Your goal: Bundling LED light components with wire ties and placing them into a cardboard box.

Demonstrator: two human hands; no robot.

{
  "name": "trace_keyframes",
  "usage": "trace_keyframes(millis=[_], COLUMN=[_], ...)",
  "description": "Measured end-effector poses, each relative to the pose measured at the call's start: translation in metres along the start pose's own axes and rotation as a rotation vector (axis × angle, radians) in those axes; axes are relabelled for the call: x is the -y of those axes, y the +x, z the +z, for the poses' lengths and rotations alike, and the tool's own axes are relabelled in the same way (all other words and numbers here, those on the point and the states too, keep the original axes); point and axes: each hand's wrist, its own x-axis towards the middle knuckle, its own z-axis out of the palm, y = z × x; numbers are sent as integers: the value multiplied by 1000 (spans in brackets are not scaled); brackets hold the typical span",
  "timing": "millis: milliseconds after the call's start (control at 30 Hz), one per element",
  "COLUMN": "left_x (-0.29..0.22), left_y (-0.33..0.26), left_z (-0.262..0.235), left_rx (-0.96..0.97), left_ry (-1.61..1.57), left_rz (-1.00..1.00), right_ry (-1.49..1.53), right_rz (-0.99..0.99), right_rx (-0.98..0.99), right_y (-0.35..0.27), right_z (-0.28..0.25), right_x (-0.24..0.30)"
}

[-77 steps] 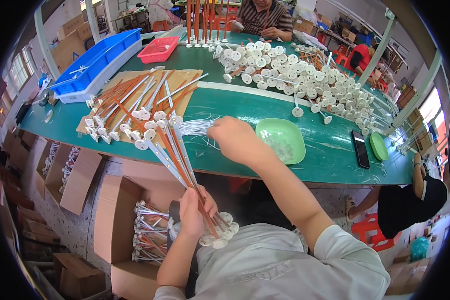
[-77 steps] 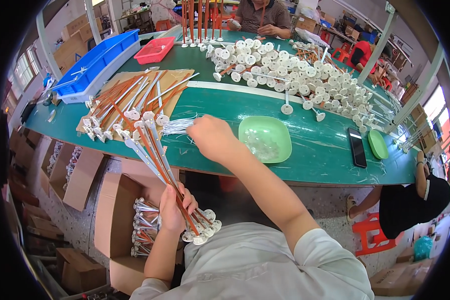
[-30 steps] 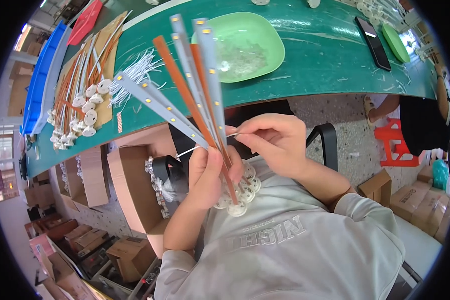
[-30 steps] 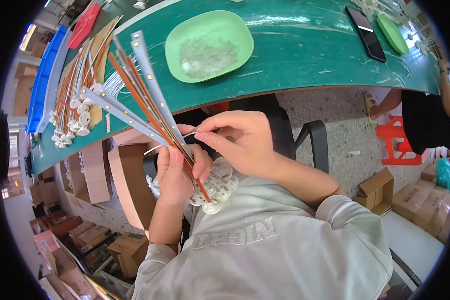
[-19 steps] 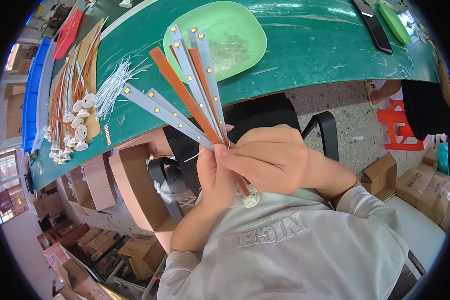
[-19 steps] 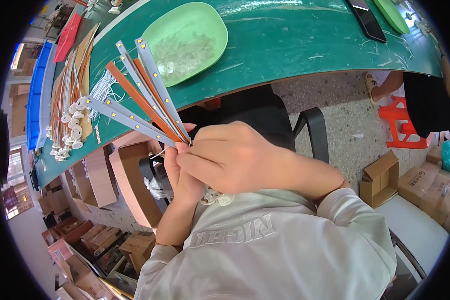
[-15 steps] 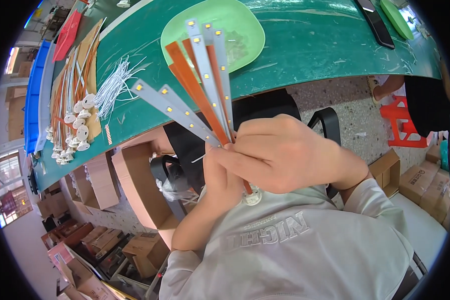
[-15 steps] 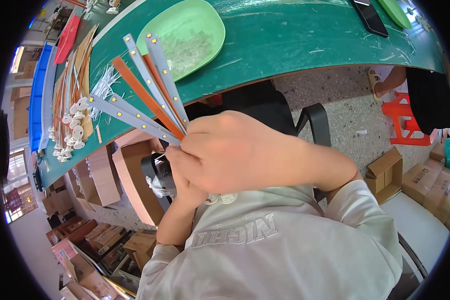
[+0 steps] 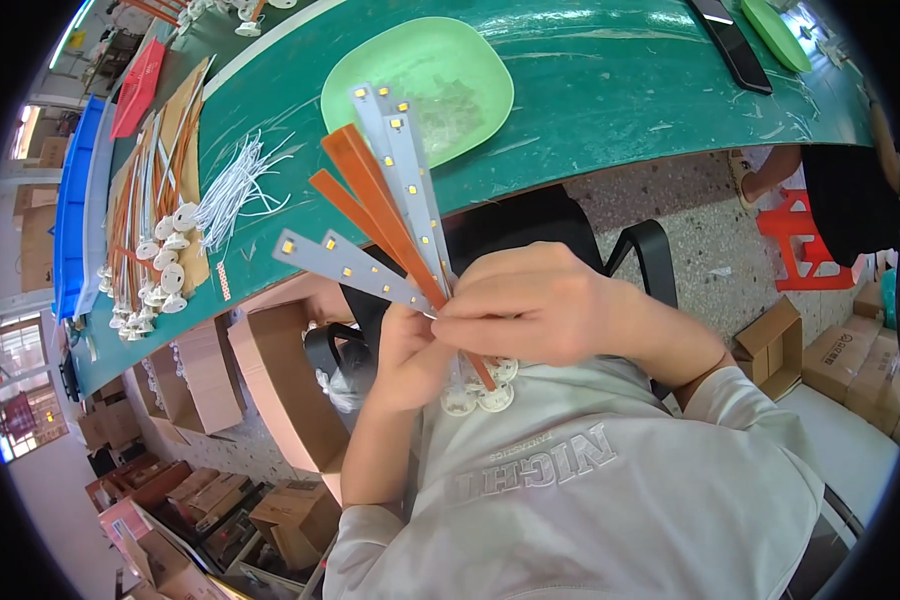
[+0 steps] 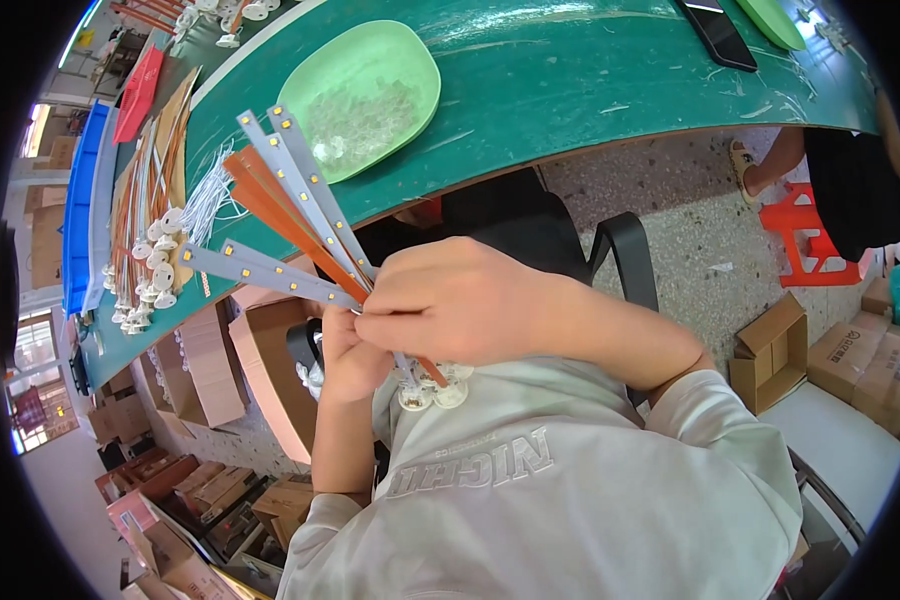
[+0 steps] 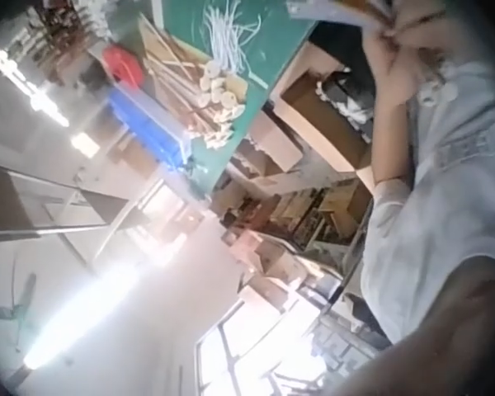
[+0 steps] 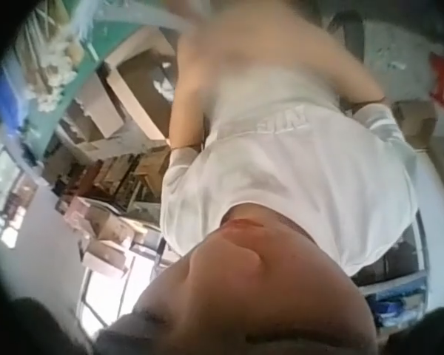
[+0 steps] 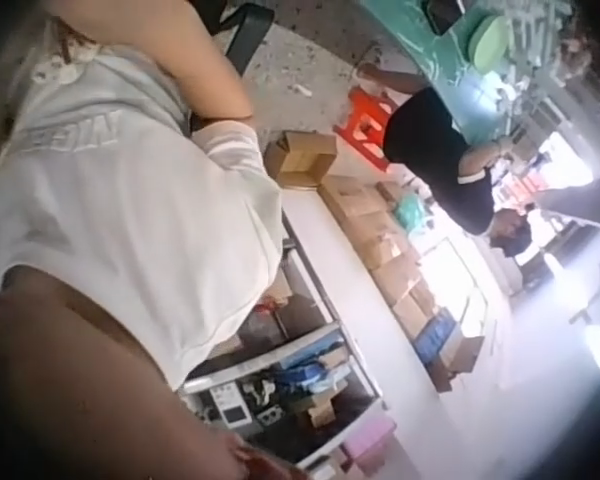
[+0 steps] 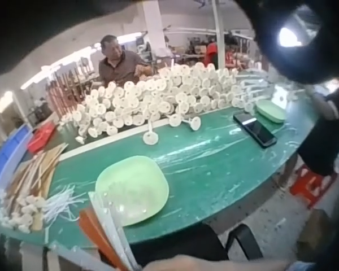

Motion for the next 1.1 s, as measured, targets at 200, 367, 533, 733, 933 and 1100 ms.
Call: trace_keyframes(millis=[200, 367, 533, 733, 933, 1100], left_x=[1, 2, 7, 19, 5, 2], left_y=[4, 2, 1, 5, 2, 1], left_z=[0, 18, 11, 5, 1, 10], left_rx=[112, -18, -38, -223, 8, -69], left_ry=[-254, -244, 167, 250, 53, 161], left_rz=[-18, 51, 134, 174, 95, 57], right_ry=[298, 567, 105, 175, 628, 42], right_rz=[133, 407, 280, 557, 728, 419], right_rx=[-257, -254, -349, -461, -383, -168], right_y=[-12, -15, -16, -23, -16, -8], right_z=[13, 14, 28, 48, 20, 11], right_x=[-9, -7, -1, 25, 26, 6])
